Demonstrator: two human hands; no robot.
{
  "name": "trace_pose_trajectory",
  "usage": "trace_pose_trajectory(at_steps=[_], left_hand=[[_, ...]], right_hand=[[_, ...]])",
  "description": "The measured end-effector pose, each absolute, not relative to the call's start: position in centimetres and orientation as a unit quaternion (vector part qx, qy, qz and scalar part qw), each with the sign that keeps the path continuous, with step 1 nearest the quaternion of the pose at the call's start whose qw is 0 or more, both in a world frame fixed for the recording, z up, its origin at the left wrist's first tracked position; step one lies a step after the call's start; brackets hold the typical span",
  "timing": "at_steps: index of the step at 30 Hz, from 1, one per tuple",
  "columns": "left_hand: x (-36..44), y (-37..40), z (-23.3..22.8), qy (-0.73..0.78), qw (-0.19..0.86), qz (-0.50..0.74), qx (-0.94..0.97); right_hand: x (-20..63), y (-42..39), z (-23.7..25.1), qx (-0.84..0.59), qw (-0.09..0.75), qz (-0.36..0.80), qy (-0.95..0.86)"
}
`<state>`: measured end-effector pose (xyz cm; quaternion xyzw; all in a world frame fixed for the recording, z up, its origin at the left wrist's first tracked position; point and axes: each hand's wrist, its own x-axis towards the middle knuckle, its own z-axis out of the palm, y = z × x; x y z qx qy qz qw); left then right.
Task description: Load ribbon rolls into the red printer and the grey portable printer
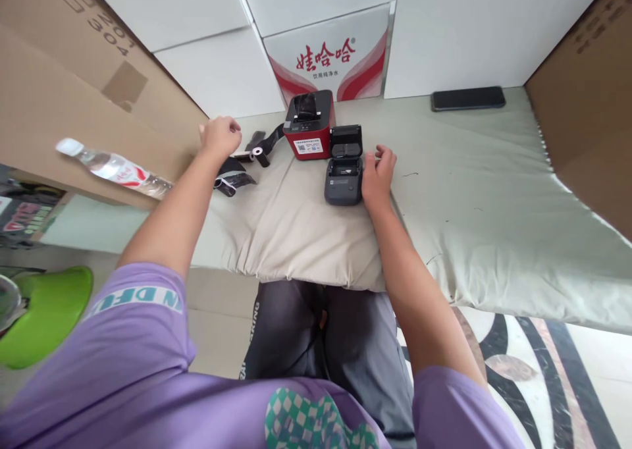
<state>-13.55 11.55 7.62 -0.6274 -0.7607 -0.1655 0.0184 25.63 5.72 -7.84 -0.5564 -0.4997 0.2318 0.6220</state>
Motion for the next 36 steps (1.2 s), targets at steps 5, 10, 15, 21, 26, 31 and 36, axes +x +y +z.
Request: trace_pose_trajectory(at_steps=[5,10,15,21,26,31,36], left_hand=[[-14.8,13.2,7.1,-0.757,-0.082,0.092,-0.641],[-14.6,13.2,5.7,-0.766,-0.027,0.044,-0.641],[-15.5,13.8,6.6,-0.678,-0.070,-0.480,-0.553],[-7.7,9.0,6.9,-0.395,-0.309,-0.674,-0.543],[2.4,5.4,2.7,-0.358,-0.315,-0.615,-0.628],[6.9,6.2,-1.4,-0.340,-0.313,-0.536,-0.707],[6.4,6.3,-3.0,-0.337,-0.293,-0.495,-0.746]], right_hand=[[25.9,5.9,-8.3,-0.550,0.628,0.236,-0.496],[26.0,5.8,-8.3,-0.551,0.625,0.246,-0.495],[25.7,5.7,-7.9,-0.554,0.623,0.254,-0.490],[25.6,5.6,-7.7,-0.560,0.621,0.264,-0.482],[25.4,5.6,-7.3,-0.569,0.621,0.277,-0.462],[25.2,5.3,-6.9,-0.558,0.636,0.289,-0.448],[24.9,4.5,-5.9,-0.514,0.613,0.320,-0.508]])
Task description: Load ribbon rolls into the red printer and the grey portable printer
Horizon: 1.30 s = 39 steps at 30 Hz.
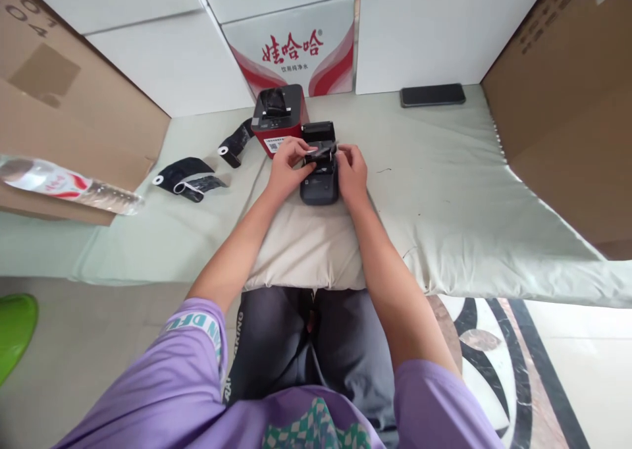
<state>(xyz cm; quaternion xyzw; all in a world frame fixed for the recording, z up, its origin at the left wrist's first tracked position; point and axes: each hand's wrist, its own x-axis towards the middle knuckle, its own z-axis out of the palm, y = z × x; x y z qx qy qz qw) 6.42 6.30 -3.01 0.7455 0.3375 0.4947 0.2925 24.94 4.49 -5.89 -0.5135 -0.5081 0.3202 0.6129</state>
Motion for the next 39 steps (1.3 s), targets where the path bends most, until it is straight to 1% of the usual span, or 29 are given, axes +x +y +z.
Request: trace_pose_trajectory(at_steps=[4,11,14,19,24,26,30,33,36,39], left_hand=[[5.8,6.4,-3.6,0.348,0.279,0.501,0.742],[6.0,7.4,-4.7,0.336,0.298,0.490,0.747],[6.0,7.7,-4.9,0.338,0.290,0.483,0.754],[5.9,6.7,-3.6,0.327,0.237,0.468,0.787],[5.9,6.1,-3.1,0.436,0.163,0.405,0.787],[5.9,6.0,-3.0,0.454,0.146,0.371,0.797],[5.9,5.7,-2.4,0.456,0.150,0.321,0.816],[6.1,5.5,-2.0,0.466,0.159,0.306,0.815],[6.3,5.5,-2.0,0.475,0.191,0.296,0.806],[6.6,5.5,-2.2,0.471,0.228,0.302,0.797]], right_hand=[[25.0,4.0,-5.2,-0.518,0.583,0.291,-0.555],[25.0,3.7,-4.9,-0.522,0.582,0.282,-0.556],[25.1,3.8,-4.8,-0.517,0.573,0.286,-0.567],[25.2,3.7,-4.6,-0.541,0.559,0.269,-0.568],[25.0,3.4,-4.6,-0.555,0.542,0.257,-0.576],[25.0,3.4,-4.7,-0.556,0.540,0.259,-0.576],[25.2,3.7,-5.1,-0.542,0.542,0.281,-0.578],[25.5,4.1,-5.5,-0.516,0.570,0.323,-0.552],[25.7,4.4,-5.7,-0.491,0.600,0.372,-0.511],[25.7,4.4,-5.5,-0.469,0.602,0.413,-0.498]])
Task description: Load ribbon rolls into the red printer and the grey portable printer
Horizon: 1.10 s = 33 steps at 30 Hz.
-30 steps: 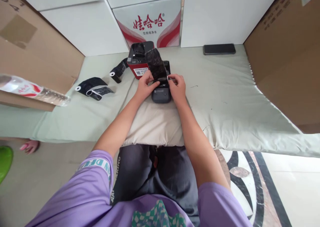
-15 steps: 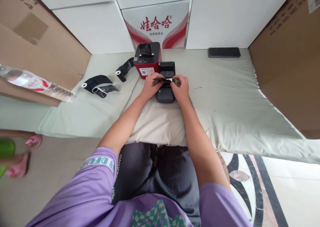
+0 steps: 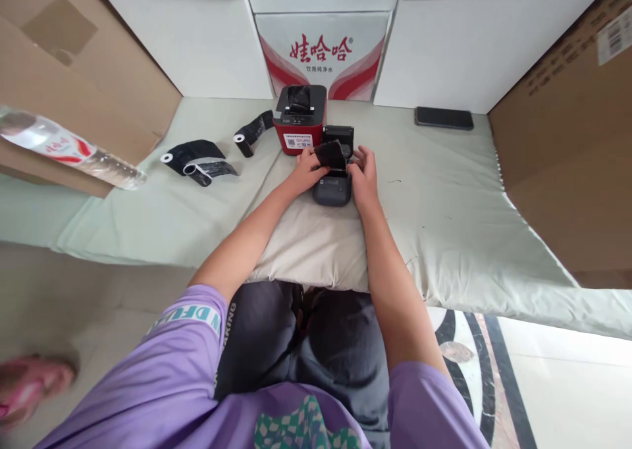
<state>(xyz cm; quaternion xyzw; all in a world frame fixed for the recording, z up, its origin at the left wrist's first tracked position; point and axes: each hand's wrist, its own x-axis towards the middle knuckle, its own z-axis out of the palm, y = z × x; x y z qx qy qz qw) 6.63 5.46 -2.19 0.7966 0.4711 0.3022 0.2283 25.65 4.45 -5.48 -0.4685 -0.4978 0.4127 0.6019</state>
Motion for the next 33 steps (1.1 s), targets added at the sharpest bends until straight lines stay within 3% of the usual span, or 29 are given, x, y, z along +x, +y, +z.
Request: trace_pose_trajectory(at_steps=[11,24,33], left_hand=[[7.2,4.5,-1.3,0.448,0.196,0.283,0.825],[6.7,3.9,-2.7,0.427,0.082,0.476,0.764],[6.0,2.7,-1.9,0.414,0.169,0.490,0.748]], right_hand=[[25.8,4.1,-4.8,-0.439,0.603,0.455,-0.486],[26.0,3.7,-4.0,-0.415,0.589,0.490,-0.491],[26.0,2.9,-2.9,-0.449,0.582,0.446,-0.511]])
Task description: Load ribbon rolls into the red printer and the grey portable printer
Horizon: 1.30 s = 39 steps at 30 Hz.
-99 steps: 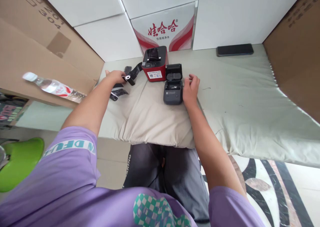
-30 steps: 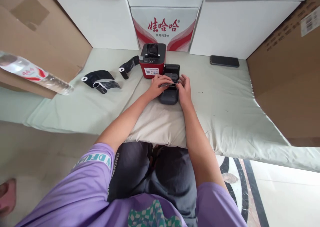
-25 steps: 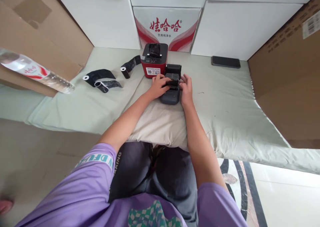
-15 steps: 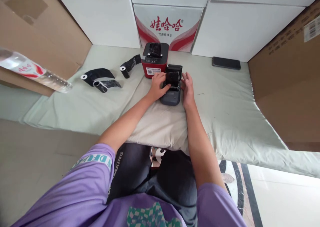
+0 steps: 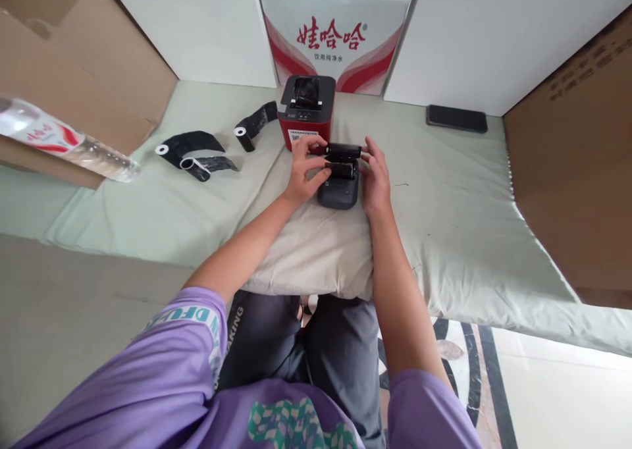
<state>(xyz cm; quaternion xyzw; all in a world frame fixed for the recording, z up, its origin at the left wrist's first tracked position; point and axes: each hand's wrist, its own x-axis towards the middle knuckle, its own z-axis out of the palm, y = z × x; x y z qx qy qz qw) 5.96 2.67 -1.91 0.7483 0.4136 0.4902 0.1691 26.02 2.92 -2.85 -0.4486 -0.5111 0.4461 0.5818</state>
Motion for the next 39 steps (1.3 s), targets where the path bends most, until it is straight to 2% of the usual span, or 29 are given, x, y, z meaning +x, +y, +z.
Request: trace_pose_trajectory(at_steps=[4,9,15,18,22,30,39], left_hand=[[5.8,2.5,-2.0,0.410,0.184,0.536,0.715],[5.8,3.2,-2.1,0.460,0.208,0.506,0.700],[6.2,5.5,-3.6,0.414,0.341,0.433,0.724],[6.3,6.3,-4.2,0.393,0.370,0.418,0.731],[6.0,5.9,-3.6,0.396,0.353,0.413,0.740],[4.4,3.0,-1.0,0.400,0.214,0.378,0.807],[5.3,3.2,-1.8,0.391,0.213,0.420,0.791]], right_hand=[[25.8,2.8,-3.1,-0.446,0.576,0.411,-0.548],[25.5,2.9,-3.6,-0.443,0.594,0.384,-0.551],[25.7,3.3,-3.9,-0.444,0.591,0.443,-0.506],[25.8,3.4,-4.0,-0.437,0.593,0.442,-0.512],[25.8,3.6,-4.3,-0.434,0.588,0.440,-0.521],[26.2,4.2,-4.7,-0.441,0.583,0.449,-0.514],[26.0,4.3,-4.6,-0.430,0.589,0.454,-0.513]])
